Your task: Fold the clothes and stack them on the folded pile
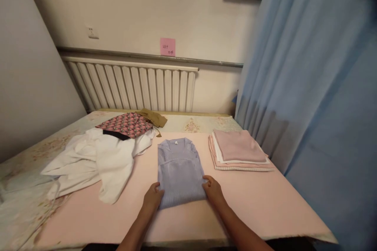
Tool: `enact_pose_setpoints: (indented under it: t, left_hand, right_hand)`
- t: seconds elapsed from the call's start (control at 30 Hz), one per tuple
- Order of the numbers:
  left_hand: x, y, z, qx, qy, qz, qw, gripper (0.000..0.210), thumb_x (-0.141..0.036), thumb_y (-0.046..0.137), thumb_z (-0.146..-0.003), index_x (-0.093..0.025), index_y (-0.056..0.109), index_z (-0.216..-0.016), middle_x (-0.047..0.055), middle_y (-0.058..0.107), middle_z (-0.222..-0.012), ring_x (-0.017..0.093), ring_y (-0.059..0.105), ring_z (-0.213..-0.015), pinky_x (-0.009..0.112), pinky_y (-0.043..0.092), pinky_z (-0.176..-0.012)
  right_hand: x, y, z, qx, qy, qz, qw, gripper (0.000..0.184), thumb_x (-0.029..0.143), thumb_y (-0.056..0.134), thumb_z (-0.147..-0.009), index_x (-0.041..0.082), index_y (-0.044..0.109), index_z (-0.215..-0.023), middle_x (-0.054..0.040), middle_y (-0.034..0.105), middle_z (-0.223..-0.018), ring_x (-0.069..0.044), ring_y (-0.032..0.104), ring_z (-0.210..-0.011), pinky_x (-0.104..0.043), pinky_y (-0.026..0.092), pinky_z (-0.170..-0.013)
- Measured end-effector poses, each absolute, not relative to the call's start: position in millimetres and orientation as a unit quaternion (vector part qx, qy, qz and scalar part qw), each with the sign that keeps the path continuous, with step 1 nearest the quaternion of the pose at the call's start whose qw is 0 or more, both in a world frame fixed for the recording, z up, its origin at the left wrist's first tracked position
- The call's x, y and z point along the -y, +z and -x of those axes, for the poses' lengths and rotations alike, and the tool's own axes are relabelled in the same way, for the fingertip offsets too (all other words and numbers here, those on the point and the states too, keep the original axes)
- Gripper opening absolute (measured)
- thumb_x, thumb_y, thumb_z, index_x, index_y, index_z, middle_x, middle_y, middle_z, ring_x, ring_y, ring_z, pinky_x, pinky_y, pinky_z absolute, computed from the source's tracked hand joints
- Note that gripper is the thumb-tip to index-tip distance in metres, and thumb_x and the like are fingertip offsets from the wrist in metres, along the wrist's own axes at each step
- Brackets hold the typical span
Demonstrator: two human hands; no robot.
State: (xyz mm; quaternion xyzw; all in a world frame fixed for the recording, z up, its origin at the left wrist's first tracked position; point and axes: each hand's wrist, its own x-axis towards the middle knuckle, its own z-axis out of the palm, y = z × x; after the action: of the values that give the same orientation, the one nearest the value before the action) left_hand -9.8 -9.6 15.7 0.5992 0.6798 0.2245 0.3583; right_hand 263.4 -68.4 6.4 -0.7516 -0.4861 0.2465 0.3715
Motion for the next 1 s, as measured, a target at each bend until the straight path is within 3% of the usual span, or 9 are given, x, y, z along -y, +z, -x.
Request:
enact_pose_setpoints:
  t: [0.17, 0.47, 0.7, 0.9, 1.0]
  left_hand:
    - [25.1, 15.1, 9.9, -0.690, 0.204, -0.619, 0.315, 0.047, -0.016, 0.051, -0.079, -0.008, 0.053, -0.125, 0.004, 0.067, -0.081, 0.020, 0.066, -0.079, 0.028, 0.047, -0.073]
    - [63.8, 7.9, 15.1, -0.675, 0.207, -0.652, 0.278, 0.048, -0.017, 0.046, -0.082, -0.014, 0.048, -0.130, 0.008, 0.071, -0.100, 0.023, 0.067, -0.098, 0.030, 0.046, -0.084]
    - [80.2, 12.0, 16.6, -0.684, 0.195, -0.649, 0.269, 0.042, -0.022, 0.039, -0.086, -0.015, 0.047, -0.128, 0.010, 0.070, -0.100, 0.024, 0.067, -0.094, 0.034, 0.049, -0.081]
    - [83.9, 14.6, 0.7, -0.604, 0.284, -0.744, 0.042, 0.038, -0.018, 0.038, -0.087, -0.012, 0.052, -0.122, 0.017, 0.061, -0.118, 0.028, 0.056, -0.114, 0.044, 0.044, -0.097]
    - [77.3, 16.6, -29.9, -0.538, 0.305, -0.786, -0.005, 0.043, -0.017, 0.039, -0.087, -0.013, 0.050, -0.129, 0.017, 0.053, -0.136, 0.029, 0.046, -0.128, 0.048, 0.039, -0.104]
  right_hand:
    - [92.0, 5.4, -260.4, 0.489, 0.220, 0.751, 0.384, 0.037, 0.017, 0.046, -0.074, 0.019, 0.068, -0.104, 0.0033, 0.059, -0.060, -0.018, 0.059, -0.062, -0.026, 0.043, -0.061]
    - [126.2, -1.1, -256.1, 0.532, 0.173, 0.738, 0.377, 0.035, 0.020, 0.042, -0.080, 0.019, 0.066, -0.106, 0.0007, 0.063, -0.064, -0.019, 0.062, -0.064, -0.027, 0.042, -0.062]
    - [143.2, 1.8, -250.1, 0.527, 0.156, 0.745, 0.378, 0.034, 0.022, 0.039, -0.083, 0.021, 0.065, -0.105, -0.0005, 0.066, -0.069, -0.020, 0.064, -0.066, -0.028, 0.042, -0.061]
    - [143.7, 3.3, -252.8, 0.524, 0.161, 0.748, 0.374, 0.033, 0.021, 0.039, -0.082, 0.021, 0.065, -0.103, 0.0005, 0.065, -0.065, -0.020, 0.063, -0.063, -0.027, 0.042, -0.060]
    - [140.8, 4.0, -252.7, 0.519, 0.166, 0.758, 0.359, 0.033, 0.021, 0.041, -0.081, 0.022, 0.065, -0.104, 0.0004, 0.066, -0.067, -0.020, 0.064, -0.066, -0.027, 0.043, -0.061]
